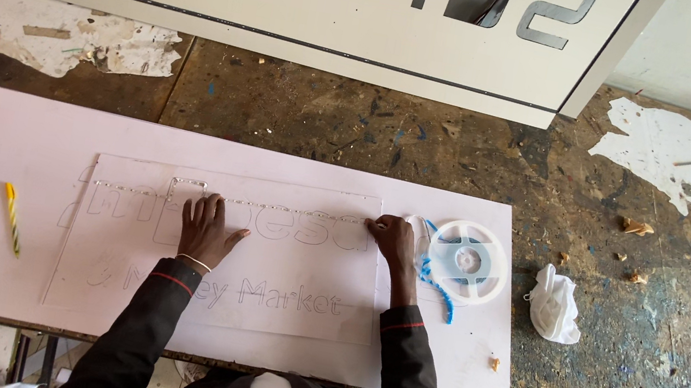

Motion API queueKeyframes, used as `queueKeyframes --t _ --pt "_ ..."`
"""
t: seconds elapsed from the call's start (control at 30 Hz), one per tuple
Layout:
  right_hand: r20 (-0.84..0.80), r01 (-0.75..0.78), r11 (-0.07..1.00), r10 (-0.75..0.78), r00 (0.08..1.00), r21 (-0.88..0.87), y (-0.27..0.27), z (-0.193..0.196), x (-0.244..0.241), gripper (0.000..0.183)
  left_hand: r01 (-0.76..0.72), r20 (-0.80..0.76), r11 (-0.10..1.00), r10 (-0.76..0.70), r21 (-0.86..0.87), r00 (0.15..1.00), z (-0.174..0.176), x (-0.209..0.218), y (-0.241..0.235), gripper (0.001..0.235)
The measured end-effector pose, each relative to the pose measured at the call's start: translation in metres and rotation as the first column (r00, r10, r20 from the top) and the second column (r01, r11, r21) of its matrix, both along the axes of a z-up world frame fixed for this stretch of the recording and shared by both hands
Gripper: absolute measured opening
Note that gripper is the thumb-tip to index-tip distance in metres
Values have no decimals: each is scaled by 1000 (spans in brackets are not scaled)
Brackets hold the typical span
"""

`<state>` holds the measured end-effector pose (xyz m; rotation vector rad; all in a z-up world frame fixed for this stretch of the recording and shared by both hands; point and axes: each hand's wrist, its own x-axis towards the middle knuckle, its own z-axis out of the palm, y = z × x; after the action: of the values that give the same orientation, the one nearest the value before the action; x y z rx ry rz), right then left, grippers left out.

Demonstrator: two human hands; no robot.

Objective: The person measures and applies a flexible LED strip light to an acrylic sign board, pressing the strip into the etched lettering by hand.

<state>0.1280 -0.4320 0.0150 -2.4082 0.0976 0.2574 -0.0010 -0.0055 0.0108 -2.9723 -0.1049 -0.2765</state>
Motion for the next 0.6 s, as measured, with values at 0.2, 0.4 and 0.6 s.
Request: queueKeyframes --t 0.2,0.4,0.6 --pt "-77 -27 1000 26 997 -12 -1 10 6 34 36 50 975 -26 -221 998 4 29 -17 135" --pt "-130 -52 999 52 990 3 -1 4 21 34 344 203 816 -280 -464 938 2 82 -153 45" --pt "-175 -153 964 115 978 -218 -12 -68 55 47 371 129 626 -398 -686 908 -44 123 -253 19"
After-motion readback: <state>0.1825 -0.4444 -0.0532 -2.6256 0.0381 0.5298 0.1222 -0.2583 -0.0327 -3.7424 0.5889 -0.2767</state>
